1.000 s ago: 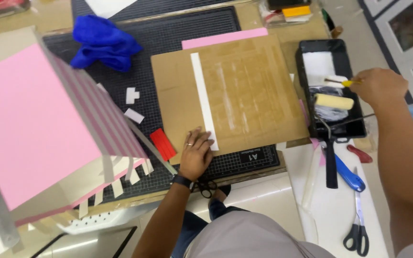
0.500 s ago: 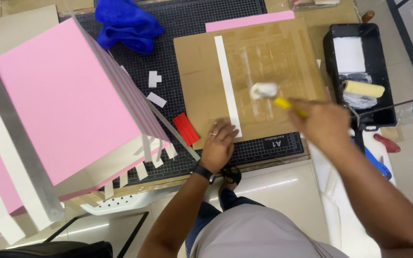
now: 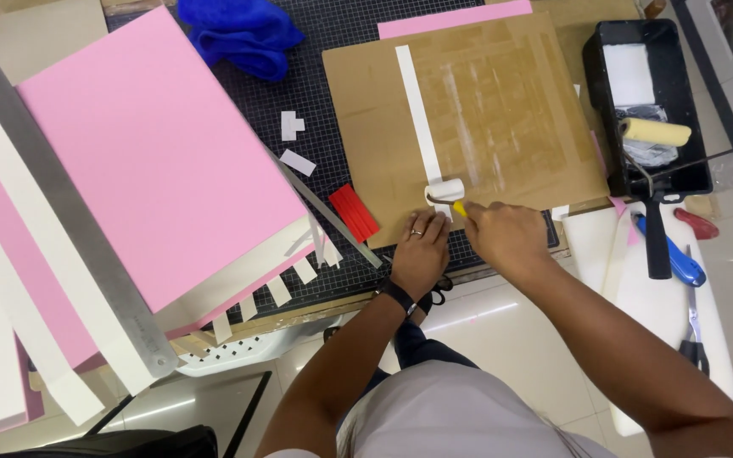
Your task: The person applies adhesive using a roller to white paper strips, then aligns and adheres the strips onto a pink cardboard box using a ruler and a red squeegee tool.
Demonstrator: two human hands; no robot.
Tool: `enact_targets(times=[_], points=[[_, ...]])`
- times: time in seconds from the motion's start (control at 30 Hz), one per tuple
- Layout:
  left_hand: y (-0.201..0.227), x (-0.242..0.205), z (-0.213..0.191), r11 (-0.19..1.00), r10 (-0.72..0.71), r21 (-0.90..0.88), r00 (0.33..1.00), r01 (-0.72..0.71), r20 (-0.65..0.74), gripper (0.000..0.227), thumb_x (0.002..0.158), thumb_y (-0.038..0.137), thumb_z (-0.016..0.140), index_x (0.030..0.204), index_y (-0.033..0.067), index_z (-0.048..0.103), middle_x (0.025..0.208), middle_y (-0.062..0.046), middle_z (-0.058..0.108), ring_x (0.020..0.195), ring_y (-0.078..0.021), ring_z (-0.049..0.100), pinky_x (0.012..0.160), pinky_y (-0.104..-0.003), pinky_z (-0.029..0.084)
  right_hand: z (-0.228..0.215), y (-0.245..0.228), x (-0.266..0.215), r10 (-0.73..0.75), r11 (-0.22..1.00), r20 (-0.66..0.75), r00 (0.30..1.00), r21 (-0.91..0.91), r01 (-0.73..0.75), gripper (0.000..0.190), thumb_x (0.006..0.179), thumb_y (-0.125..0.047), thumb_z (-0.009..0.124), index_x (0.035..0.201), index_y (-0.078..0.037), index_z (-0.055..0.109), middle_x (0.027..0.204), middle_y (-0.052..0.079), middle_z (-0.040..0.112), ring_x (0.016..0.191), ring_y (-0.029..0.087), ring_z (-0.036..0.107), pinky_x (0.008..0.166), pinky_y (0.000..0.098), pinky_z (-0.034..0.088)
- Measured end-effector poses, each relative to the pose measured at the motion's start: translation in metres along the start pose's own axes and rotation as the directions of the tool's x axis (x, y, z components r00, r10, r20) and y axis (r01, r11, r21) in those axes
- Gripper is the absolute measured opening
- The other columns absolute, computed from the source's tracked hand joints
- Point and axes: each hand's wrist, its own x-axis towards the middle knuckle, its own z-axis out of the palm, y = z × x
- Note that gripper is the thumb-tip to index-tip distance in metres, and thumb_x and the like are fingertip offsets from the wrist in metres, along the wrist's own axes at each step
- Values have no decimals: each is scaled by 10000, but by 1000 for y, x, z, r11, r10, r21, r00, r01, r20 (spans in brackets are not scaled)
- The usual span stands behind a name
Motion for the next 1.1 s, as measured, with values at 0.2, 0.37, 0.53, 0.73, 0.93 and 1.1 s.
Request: enact_targets(times=[0.2,0.37,0.53,0.73,0.93,1.1], points=[[-3,-1,6,1000,8,-17,1000,-8,-18,403,898,157,640,1277,34,692,1278,-119,637,1254,-300,566,1206,-515,356,11,-1,21,67,997,79,995,38,-70,223,974,-239,624,1087,-216,815,703,117,740,715,283,757,658,426,612],[-3,-3,2,1000,12,-16,1000,-12,-24,417,880,152,657,1278,32,689,1281,-125,635,1249,-303,571,1202,-516,367,6,-5,28,82,996,193,978,21,-88,226,959,-257,626,1076,-203,812,763,153,767,808,338,777,719,470,615],[-6,-4,10,1000,16,-26,1000,-17,-9,415,888,140,649,1288,35,683,1282,-124,626,1249,-318,564,1205,-550,351,4,-2,35,89,994,260,961,30,-101,248,983,-301,591,1070,-230,812,819,114,786,875,316,778,783,466,608],[-5,-3,6,999,10,-43,1000,-9,14,439,865,139,663,1289,27,675,1301,-134,616,1261,-330,559,1208,-564,347,-1,-3,49,73,996,233,970,25,-81,245,985,-239,594,1095,-175,803,835,152,784,866,346,774,772,482,609],[-5,-3,11,1000,3,-22,999,-2,50,449,852,157,706,1286,41,678,1301,-116,609,1256,-323,554,1218,-573,333,-17,-7,50,59,998,268,962,-12,-58,229,972,-242,610,1052,-175,814,835,155,790,873,346,778,777,474,611],[-6,-2,17,1000,-15,-13,998,16,69,449,842,144,697,1277,33,667,1304,-124,600,1274,-335,544,1226,-588,325,7,7,97,26,1000,176,984,-20,-23,263,969,-314,619,1104,-189,807,862,189,784,892,397,771,759,505,607]])
